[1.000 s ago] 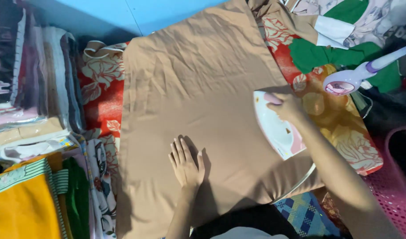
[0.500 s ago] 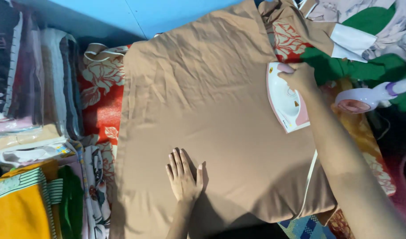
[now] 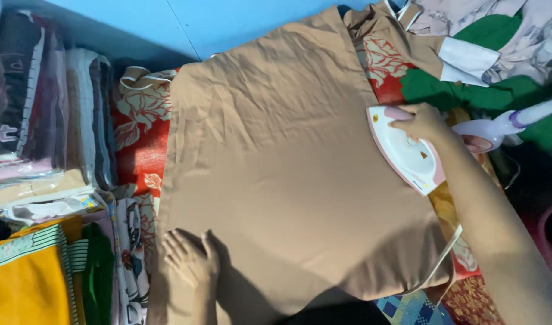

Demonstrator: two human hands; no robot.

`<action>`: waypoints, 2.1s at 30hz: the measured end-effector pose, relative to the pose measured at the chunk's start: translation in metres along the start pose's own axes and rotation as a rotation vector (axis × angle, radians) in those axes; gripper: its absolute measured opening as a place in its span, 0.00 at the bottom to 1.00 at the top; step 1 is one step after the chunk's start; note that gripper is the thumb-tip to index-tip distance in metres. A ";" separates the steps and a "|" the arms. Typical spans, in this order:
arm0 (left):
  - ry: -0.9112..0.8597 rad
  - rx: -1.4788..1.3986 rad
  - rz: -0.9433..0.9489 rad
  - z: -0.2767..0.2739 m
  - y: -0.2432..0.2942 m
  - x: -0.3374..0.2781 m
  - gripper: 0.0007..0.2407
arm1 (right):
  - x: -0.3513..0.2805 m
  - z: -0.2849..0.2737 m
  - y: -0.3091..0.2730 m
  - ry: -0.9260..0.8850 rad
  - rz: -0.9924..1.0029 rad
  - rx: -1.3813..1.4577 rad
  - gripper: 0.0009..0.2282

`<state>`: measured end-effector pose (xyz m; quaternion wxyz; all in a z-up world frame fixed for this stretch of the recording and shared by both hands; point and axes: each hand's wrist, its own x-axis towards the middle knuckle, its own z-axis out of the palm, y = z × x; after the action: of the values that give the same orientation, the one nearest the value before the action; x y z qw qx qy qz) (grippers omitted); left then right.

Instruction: The person irons a beige dress laid out on a floral-patterned surface. They spray the dress with water from a spray bottle and then use an electric iron to smooth the fabric, moving the iron back and forth across the garment.

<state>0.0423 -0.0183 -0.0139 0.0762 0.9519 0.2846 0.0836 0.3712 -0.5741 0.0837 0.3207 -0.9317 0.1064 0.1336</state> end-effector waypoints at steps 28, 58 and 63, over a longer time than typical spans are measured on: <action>-0.082 -0.308 -0.281 -0.008 -0.111 0.023 0.09 | -0.215 0.127 0.217 0.626 0.060 -0.470 0.19; -0.942 -0.352 -0.189 -0.105 -0.188 -0.101 0.09 | -0.398 0.095 0.435 0.235 0.455 -0.379 0.26; -0.937 0.176 0.038 -0.051 -0.231 -0.104 0.09 | -0.377 0.077 0.284 0.060 0.500 -0.244 0.22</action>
<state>-0.1761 0.1195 -0.0210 0.1139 0.8951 0.2080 -0.3776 -0.0785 -0.7031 -0.0168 0.1599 -0.9118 0.3255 0.1925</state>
